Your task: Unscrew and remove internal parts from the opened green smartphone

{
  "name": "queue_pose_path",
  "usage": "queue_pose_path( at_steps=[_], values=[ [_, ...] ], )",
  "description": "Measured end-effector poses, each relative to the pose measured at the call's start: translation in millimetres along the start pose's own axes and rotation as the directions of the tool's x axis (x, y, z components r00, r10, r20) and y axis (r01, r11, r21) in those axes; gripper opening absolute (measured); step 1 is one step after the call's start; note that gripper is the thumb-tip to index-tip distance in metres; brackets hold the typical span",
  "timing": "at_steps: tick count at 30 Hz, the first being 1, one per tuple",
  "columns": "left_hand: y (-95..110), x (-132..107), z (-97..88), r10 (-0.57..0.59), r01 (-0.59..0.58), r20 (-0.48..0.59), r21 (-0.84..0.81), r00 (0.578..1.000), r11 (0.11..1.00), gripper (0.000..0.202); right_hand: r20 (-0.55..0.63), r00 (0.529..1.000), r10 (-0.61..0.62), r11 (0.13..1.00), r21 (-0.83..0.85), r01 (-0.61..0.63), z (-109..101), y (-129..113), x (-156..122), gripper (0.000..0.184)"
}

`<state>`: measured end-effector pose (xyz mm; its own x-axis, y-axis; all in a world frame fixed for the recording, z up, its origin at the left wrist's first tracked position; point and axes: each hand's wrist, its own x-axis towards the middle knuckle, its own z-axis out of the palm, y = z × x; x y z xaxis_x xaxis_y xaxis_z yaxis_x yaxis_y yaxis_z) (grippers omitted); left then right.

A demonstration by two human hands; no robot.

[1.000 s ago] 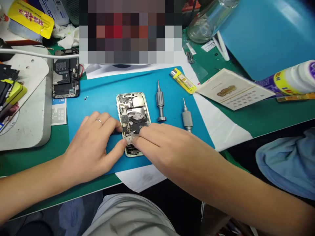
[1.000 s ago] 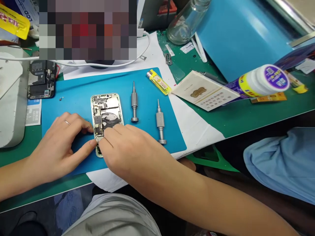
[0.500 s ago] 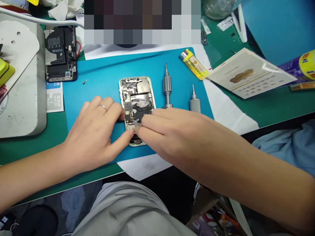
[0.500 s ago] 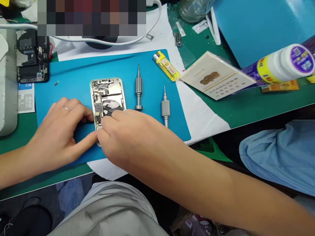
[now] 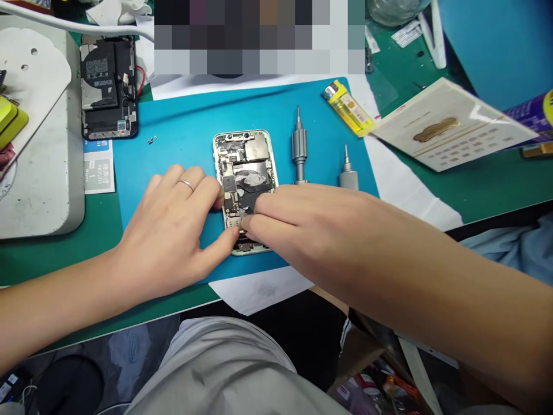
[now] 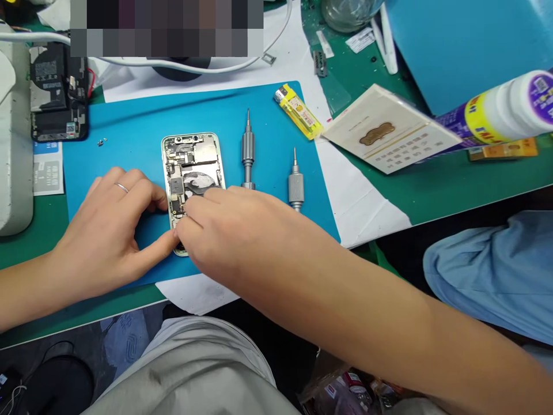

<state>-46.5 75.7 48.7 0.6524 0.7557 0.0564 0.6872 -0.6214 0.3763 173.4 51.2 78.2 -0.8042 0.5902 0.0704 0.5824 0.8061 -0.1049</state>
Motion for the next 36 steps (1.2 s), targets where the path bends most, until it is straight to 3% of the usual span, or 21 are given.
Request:
queue_pose_path(
  at_steps=[2,4,7,10,16,36],
  values=[
    [0.1,-0.2,-0.2,-0.004,0.004,0.002,-0.007,1.000,1.000,0.020,-0.035,0.999,0.034,0.999,0.034,-0.033,1.2,-0.8,-6.6,0.033],
    [-0.2,-0.8,-0.3,-0.004,0.004,0.001,-0.013,1.000,1.000,0.019,-0.144,0.985,0.099,0.992,0.090,-0.087,5.2,-4.9,-14.9,0.027],
    [-1.4,-1.5,0.0,0.003,-0.003,-0.006,-0.018,1.000,1.000,0.018,-0.330,0.924,0.194,0.971,0.197,-0.134,19.4,-14.6,-26.7,0.012],
    [-2.4,-1.7,0.4,0.009,-0.009,-0.011,-0.019,1.000,1.000,0.019,-0.394,0.896,0.203,0.973,0.184,-0.140,39.3,-22.2,-34.1,0.017],
    [-2.8,-2.6,0.0,0.027,-0.027,-0.011,-0.020,1.000,0.999,0.017,-0.442,0.870,0.219,0.969,0.201,-0.141,60.3,-23.6,-37.1,0.023],
    [-0.7,-4.1,-3.8,-0.005,0.007,0.019,-0.078,1.000,0.997,0.017,-0.383,0.892,0.239,0.958,0.245,-0.152,53.5,-20.2,-35.7,0.022]
  ],
)
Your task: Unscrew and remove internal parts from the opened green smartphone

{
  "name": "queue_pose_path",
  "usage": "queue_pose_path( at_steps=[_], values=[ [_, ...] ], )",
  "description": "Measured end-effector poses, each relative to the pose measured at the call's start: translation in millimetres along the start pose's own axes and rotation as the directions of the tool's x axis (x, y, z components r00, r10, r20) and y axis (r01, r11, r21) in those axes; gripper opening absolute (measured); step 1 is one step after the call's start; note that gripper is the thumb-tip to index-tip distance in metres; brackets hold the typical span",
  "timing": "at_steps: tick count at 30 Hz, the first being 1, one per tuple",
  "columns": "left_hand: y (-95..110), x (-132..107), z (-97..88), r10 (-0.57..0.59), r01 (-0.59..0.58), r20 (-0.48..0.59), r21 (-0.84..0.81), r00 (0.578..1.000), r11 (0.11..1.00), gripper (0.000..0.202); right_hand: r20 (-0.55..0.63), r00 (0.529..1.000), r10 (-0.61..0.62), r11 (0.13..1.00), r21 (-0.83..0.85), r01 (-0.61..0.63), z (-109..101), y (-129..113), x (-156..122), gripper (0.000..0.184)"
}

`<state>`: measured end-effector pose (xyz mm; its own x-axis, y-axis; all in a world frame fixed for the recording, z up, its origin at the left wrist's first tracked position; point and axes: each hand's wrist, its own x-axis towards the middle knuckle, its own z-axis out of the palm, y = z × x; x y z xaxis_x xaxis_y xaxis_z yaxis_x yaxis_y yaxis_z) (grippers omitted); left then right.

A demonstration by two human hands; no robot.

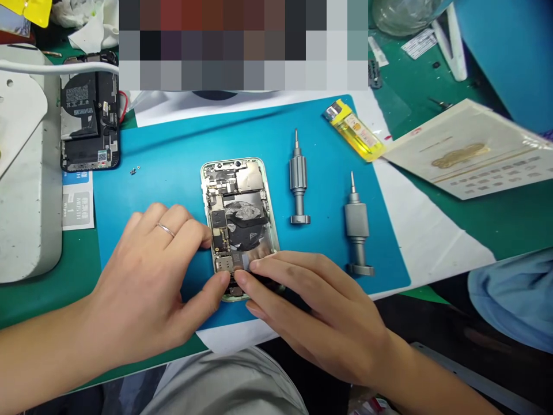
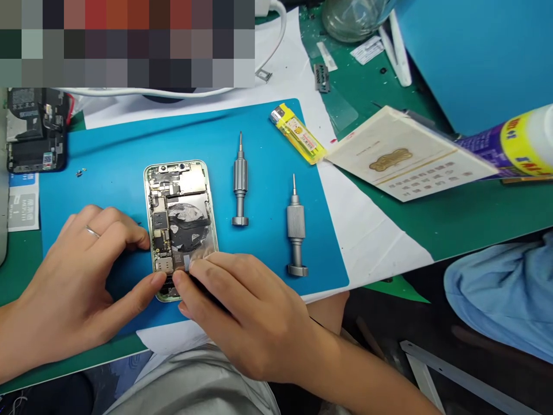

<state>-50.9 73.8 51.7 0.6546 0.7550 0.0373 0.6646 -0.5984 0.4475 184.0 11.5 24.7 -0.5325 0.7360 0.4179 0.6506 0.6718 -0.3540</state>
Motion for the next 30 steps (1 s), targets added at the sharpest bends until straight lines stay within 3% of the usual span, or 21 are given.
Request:
queue_pose_path(
  at_steps=[30],
  values=[
    [-0.4,-1.2,-0.9,-0.004,0.004,0.003,0.010,1.000,1.000,0.014,-0.013,0.999,0.030,0.999,0.015,-0.029,-0.9,-1.8,0.1,0.022]
  ],
)
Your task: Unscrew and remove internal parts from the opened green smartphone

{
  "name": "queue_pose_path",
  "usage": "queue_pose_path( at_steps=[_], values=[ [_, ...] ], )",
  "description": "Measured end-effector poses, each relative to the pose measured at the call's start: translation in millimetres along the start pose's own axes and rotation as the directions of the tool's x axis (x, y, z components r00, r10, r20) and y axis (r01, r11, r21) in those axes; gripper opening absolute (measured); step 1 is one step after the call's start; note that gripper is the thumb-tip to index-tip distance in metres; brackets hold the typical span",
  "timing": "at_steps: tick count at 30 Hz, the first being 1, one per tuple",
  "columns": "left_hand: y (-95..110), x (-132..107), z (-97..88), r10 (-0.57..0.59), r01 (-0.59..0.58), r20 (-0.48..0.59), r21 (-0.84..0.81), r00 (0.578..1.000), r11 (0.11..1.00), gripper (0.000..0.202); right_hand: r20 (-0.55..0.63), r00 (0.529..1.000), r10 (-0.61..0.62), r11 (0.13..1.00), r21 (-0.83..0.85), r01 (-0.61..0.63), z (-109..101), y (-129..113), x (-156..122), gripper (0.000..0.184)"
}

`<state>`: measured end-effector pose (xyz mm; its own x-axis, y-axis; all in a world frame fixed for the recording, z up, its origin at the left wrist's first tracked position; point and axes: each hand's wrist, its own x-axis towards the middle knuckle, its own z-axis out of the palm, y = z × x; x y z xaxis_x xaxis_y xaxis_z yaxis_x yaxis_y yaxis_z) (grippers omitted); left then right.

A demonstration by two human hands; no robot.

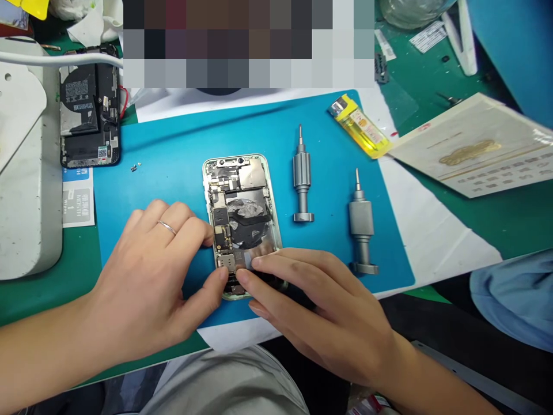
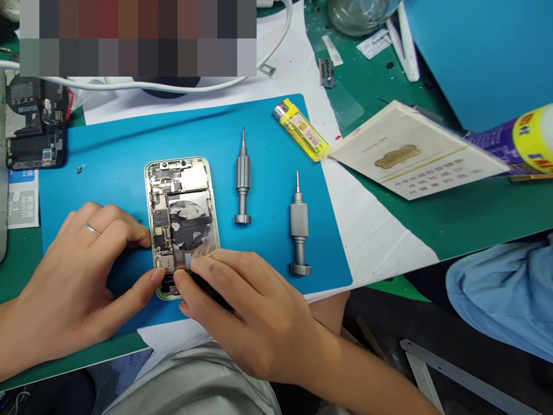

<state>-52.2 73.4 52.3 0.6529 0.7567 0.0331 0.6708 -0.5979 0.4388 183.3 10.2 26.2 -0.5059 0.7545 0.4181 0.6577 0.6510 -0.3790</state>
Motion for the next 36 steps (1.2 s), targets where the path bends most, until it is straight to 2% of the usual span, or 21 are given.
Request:
queue_pose_path(
  at_steps=[6,36],
  values=[
    [0.5,1.7,-1.5,-0.002,0.002,0.019,-0.029,1.000,1.000,0.012,0.004,1.000,-0.010,0.999,0.046,0.009,-3.2,1.6,-1.2,0.023],
    [0.2,1.2,0.8,-0.003,0.003,0.014,0.000,1.000,1.000,0.016,0.040,0.999,-0.003,1.000,-0.008,0.003,-1.9,-0.3,-2.2,0.023]
  ],
)
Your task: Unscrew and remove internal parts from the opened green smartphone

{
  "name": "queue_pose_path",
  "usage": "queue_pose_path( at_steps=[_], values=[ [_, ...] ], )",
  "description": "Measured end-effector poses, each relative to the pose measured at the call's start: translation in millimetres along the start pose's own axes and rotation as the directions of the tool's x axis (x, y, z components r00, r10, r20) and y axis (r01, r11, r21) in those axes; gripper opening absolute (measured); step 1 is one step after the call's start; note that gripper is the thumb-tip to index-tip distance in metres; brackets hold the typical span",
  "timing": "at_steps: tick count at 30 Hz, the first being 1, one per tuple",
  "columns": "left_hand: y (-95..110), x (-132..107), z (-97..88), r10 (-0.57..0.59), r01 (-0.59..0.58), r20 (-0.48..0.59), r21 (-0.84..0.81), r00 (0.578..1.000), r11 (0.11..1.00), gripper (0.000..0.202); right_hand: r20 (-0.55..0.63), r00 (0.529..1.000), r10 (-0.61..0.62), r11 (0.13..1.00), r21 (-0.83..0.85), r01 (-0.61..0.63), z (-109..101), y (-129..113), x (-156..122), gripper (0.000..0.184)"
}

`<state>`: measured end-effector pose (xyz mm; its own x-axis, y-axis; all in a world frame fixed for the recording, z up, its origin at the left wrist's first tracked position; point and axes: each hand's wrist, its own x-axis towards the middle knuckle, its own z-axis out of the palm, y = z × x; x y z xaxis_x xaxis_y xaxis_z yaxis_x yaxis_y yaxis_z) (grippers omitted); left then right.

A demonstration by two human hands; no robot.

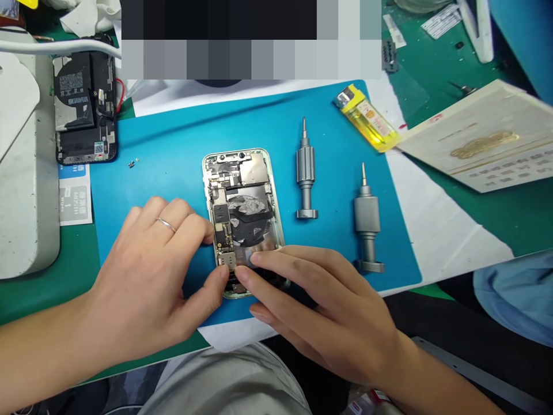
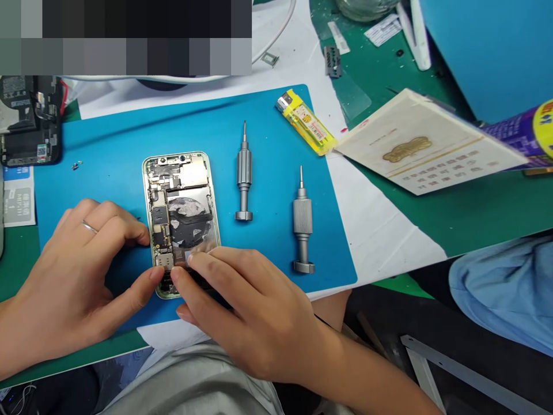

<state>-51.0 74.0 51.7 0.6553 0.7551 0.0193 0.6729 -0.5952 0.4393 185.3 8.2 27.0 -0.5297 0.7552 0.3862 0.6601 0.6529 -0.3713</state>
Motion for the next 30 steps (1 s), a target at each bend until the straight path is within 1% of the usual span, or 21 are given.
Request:
queue_pose_path(
  at_steps=[5,14,21,25,30],
  values=[
    [0.5,-0.3,-0.9,-0.002,0.002,0.006,0.005,1.000,1.000,0.016,-0.011,1.000,-0.001,0.998,0.055,0.002,-0.7,2.4,-3.2,0.025],
    [0.2,-0.4,-0.6,-0.001,0.001,0.011,0.023,1.000,1.000,0.019,-0.008,1.000,-0.013,0.999,0.033,0.013,0.2,0.5,-1.2,0.023],
    [0.0,-0.4,-1.2,0.004,-0.004,0.007,0.034,1.000,0.999,0.019,-0.001,1.000,-0.006,1.000,0.027,0.006,3.9,1.5,-0.1,0.025],
    [0.1,0.2,-0.8,0.007,-0.007,0.006,0.039,1.000,0.999,0.020,0.000,1.000,-0.021,0.999,0.024,0.021,3.4,1.0,-1.9,0.027],
    [-0.4,-0.3,-0.2,0.003,-0.004,0.013,0.030,1.000,1.000,0.019,0.001,0.999,-0.049,0.999,0.014,0.049,2.7,0.6,-2.0,0.024]
  ],
)
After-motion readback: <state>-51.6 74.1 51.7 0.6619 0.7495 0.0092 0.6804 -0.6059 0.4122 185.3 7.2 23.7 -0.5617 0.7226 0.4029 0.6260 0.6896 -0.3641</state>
